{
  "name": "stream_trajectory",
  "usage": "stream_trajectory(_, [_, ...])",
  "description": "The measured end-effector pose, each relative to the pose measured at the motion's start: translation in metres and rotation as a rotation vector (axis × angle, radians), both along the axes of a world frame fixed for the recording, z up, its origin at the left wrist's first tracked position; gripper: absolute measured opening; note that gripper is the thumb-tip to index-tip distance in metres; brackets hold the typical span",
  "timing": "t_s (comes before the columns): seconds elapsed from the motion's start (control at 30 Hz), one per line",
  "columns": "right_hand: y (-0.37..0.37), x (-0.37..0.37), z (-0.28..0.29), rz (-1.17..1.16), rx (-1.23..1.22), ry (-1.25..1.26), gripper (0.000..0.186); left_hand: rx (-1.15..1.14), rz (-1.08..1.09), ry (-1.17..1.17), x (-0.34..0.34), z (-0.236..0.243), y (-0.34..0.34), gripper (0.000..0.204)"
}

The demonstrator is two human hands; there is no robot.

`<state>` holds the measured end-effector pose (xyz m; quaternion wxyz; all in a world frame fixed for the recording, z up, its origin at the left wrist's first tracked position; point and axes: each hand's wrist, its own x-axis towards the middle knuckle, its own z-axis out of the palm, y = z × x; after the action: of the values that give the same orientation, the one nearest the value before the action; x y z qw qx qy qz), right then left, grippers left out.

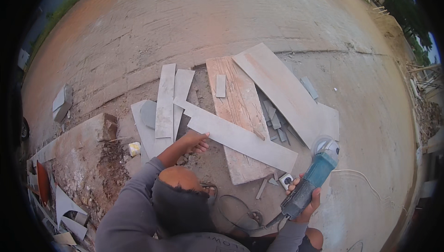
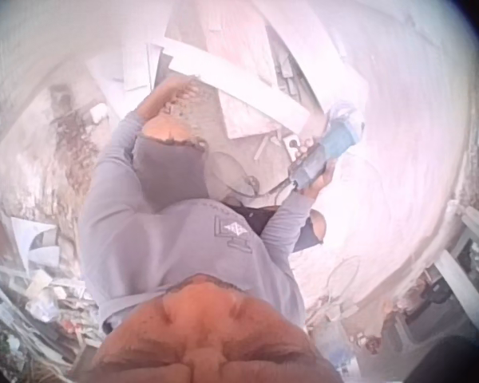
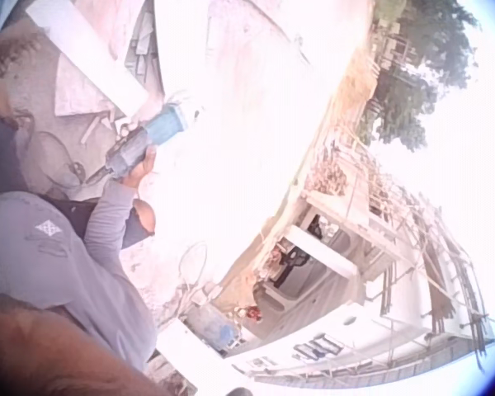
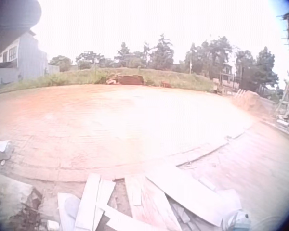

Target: The person uses an angle grinder to cut through pieces of tile on the ground and then picks up the cut fragments by hand.

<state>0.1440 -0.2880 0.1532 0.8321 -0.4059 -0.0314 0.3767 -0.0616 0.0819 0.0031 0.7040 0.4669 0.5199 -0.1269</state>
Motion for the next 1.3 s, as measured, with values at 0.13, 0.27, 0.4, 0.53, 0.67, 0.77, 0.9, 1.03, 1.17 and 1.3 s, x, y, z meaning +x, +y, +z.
stream_trajectory(0.13, [0.007,0.000,0.000,0.033,0.068,0.041,0.079,0.875,0.323,0.026,-0.069,-0.024,0.088,0.026])
stream_trajectory(0.27, [-0.001,0.002,0.010,-0.021,0.049,0.049,0.078,1.205,0.292,0.243,-0.062,-0.027,0.143,0.038])
stream_trajectory(0.4, [-0.014,-0.005,0.022,-0.094,0.016,0.004,0.077,1.122,0.209,0.270,-0.040,-0.045,0.171,0.050])
stream_trajectory(0.53, [-0.025,-0.015,0.027,-0.162,0.007,-0.023,0.077,0.978,0.048,0.168,-0.035,-0.057,0.188,0.045])
stream_trajectory(0.67, [-0.033,-0.023,0.030,-0.215,0.020,0.000,0.077,0.796,0.087,0.064,-0.032,-0.026,0.179,0.032])
stream_trajectory(0.77, [-0.038,-0.026,0.031,-0.224,0.018,-0.015,0.076,0.760,0.119,-0.028,-0.038,0.004,0.174,0.024])
stream_trajectory(0.9, [-0.041,-0.028,0.028,-0.230,0.044,-0.003,0.074,0.778,0.050,-0.123,-0.038,0.059,0.171,0.019])
stream_trajectory(1.03, [-0.037,-0.024,0.028,-0.227,0.030,0.024,0.072,0.755,0.007,-0.186,-0.026,0.127,0.155,0.017])
stream_trajectory(1.17, [-0.037,-0.021,0.025,-0.225,0.025,0.034,0.069,0.694,0.014,-0.354,0.004,0.206,0.114,0.017])
stream_trajectory(1.3, [-0.036,-0.015,0.024,-0.205,0.061,0.045,0.066,0.687,-0.071,-0.425,0.033,0.248,0.081,0.018])
